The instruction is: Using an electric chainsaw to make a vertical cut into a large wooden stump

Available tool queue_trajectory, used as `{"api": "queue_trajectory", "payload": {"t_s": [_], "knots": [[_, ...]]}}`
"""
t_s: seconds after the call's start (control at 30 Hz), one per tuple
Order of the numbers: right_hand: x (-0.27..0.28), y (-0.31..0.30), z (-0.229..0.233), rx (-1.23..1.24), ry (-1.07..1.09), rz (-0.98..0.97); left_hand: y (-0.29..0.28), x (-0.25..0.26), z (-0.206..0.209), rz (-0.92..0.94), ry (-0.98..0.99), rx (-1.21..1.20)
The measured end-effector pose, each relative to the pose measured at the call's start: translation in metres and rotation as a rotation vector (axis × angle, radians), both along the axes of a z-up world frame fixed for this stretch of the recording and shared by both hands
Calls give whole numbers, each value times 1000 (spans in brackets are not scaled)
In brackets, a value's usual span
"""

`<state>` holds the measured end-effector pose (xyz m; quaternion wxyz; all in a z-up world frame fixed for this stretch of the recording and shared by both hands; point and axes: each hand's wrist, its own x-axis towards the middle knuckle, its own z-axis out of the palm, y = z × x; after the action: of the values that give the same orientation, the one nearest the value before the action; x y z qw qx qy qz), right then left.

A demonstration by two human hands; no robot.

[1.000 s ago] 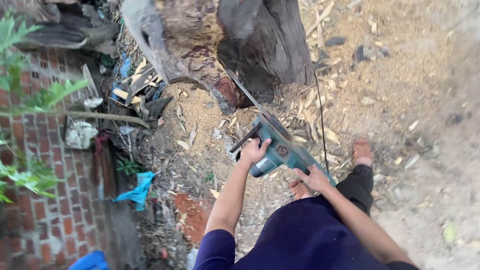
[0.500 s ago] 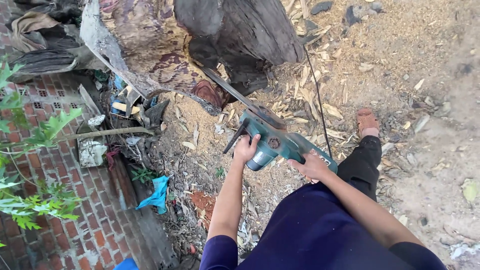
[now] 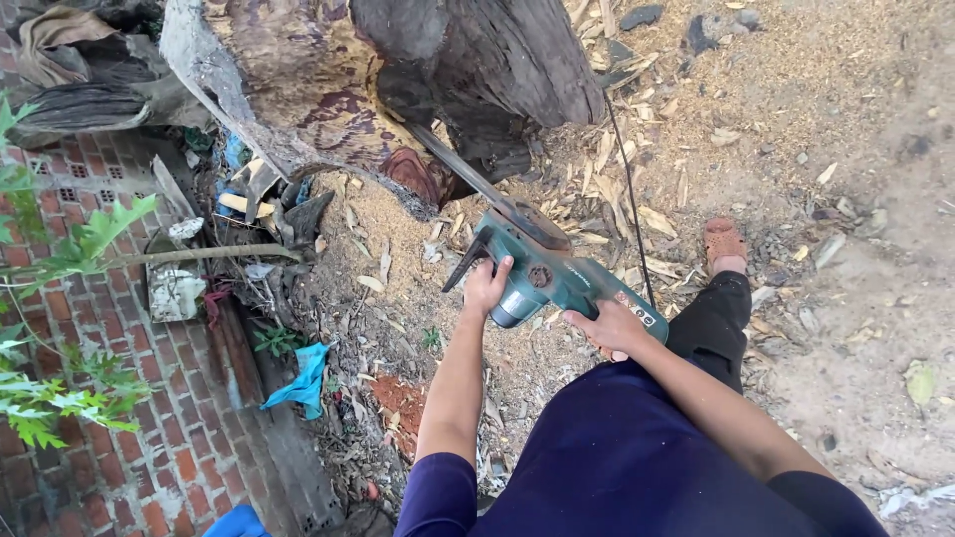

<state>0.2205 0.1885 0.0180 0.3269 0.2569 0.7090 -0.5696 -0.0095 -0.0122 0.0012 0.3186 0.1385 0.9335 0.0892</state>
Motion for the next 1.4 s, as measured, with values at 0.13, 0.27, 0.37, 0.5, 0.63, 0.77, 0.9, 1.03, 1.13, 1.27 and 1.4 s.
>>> {"api": "queue_trajectory", "payload": {"t_s": [0.13,0.27,0.37,0.5,0.63,0.77,0.9,1.03,1.13,1.27,1.4], "knots": [[4,3,3,-23,19,-34,13,5,2,13,-50,-42],[13,2,-5,-45,65,-147,30,14,18,-96,-29,-127],[17,15,12,-54,113,-213,62,22,45,-166,-18,-152],[18,14,-7,-173,157,-282,74,32,87,-189,-37,-243],[18,14,-29,-168,149,-264,83,35,106,-215,-29,-308],[8,18,-46,-170,185,-220,85,32,113,-175,14,-301],[3,13,-48,-159,195,-129,82,32,123,-140,19,-282],[-3,18,-61,-170,232,-154,71,23,101,-131,7,-266],[-7,22,-53,-172,280,-173,72,23,100,-122,14,-243],[-9,23,-58,-154,193,-137,77,24,102,-113,2,-245],[-10,25,-59,-129,184,-128,76,18,99,-100,-15,-247]]}}
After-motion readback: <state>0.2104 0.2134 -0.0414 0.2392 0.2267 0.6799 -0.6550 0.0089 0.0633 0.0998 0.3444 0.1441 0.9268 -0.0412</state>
